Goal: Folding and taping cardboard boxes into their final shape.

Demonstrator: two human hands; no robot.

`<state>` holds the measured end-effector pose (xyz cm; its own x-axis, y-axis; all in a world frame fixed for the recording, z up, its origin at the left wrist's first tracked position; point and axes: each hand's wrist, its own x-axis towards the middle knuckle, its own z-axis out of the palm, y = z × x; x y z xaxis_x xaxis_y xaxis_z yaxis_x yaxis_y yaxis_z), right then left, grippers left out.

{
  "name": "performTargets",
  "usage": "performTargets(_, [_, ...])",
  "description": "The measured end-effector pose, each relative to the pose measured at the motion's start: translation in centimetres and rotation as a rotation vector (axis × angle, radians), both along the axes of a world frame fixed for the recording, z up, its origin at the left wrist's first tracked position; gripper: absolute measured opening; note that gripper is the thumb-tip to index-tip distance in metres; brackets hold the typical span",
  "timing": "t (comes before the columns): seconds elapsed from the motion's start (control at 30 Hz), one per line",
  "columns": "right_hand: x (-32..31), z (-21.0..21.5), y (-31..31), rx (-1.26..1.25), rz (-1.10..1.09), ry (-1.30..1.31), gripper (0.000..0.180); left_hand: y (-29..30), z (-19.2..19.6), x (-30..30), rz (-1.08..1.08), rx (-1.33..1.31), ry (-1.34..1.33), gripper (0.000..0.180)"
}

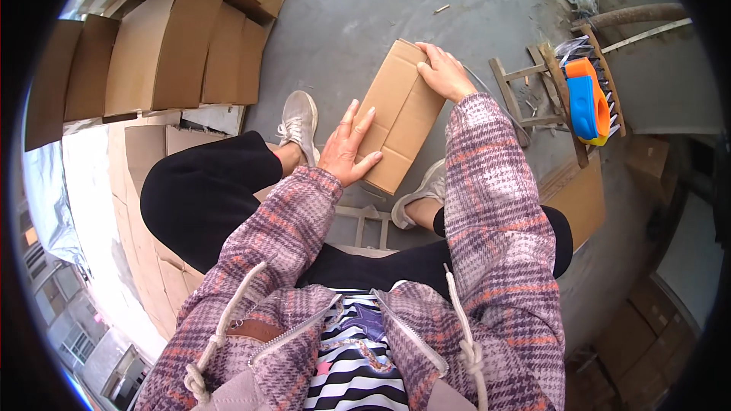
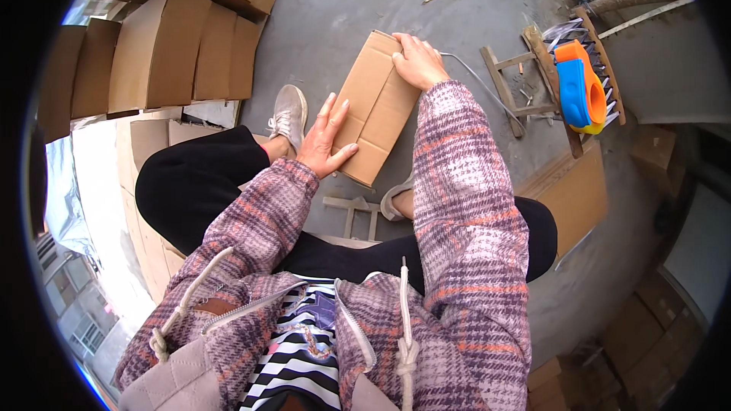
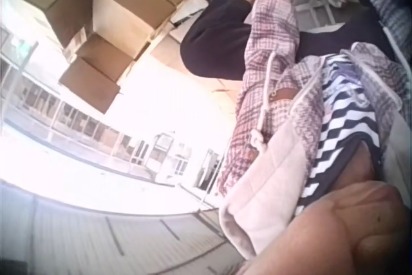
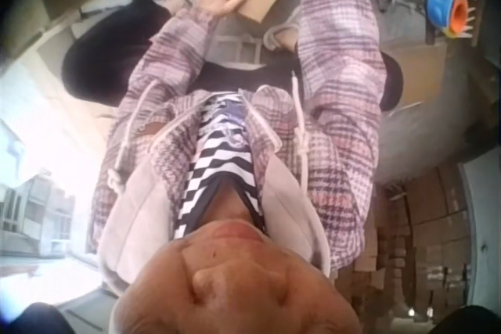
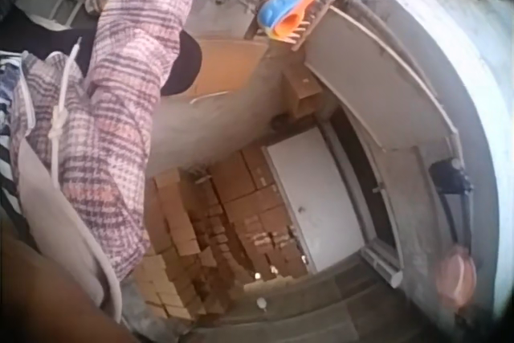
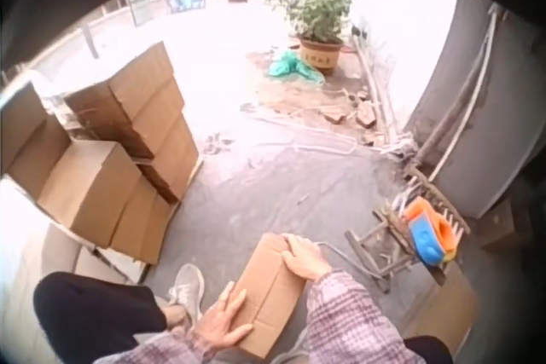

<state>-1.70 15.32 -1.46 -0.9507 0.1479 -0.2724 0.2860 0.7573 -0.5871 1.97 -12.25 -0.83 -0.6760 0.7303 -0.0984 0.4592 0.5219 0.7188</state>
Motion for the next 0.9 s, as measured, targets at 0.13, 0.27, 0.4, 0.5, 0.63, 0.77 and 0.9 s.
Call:
performTargets(0.13, [0.4, -0.1, 0.0, 0.049, 0.006, 0.068, 0.043, 0.1, -0.2, 0.1, 0.083, 0.053, -0.14, 0.095])
performTargets(0.27, [0.1, -0.1, 0.2, 0.061, 0.015, 0.062, 0.045, 0.3, -0.2, 0.3, 0.191, 0.045, -0.252, 0.102])
performTargets(0.4, [0.8, -1.2, -0.7, 0.135, 0.041, 0.185, 0.047, 0.4, -0.6, 0.4, 0.189, 0.033, -0.224, 0.102])
performTargets(0.5, [1.8, -2.4, -3.1, 0.433, -0.187, 0.316, 0.048, 0.3, -0.5, 0.3, 0.19, 0.027, -0.244, 0.102])
performTargets(0.63, [2.8, -3.3, -4.0, 0.45, -0.408, 0.456, 0.044, 0.6, -0.3, 0.5, 0.162, 0.016, -0.184, 0.093])
performTargets(0.77, [3.2, -3.3, -2.7, 0.363, -0.282, 0.5, 0.041, 1.4, 0.4, 0.9, -0.025, -0.125, 0.136, 0.077])
performTargets(0.9, [4.0, -3.0, -2.0, 0.311, -0.197, 0.545, 0.04, 1.8, 0.7, 1.2, -0.047, -0.117, 0.19, 0.071])
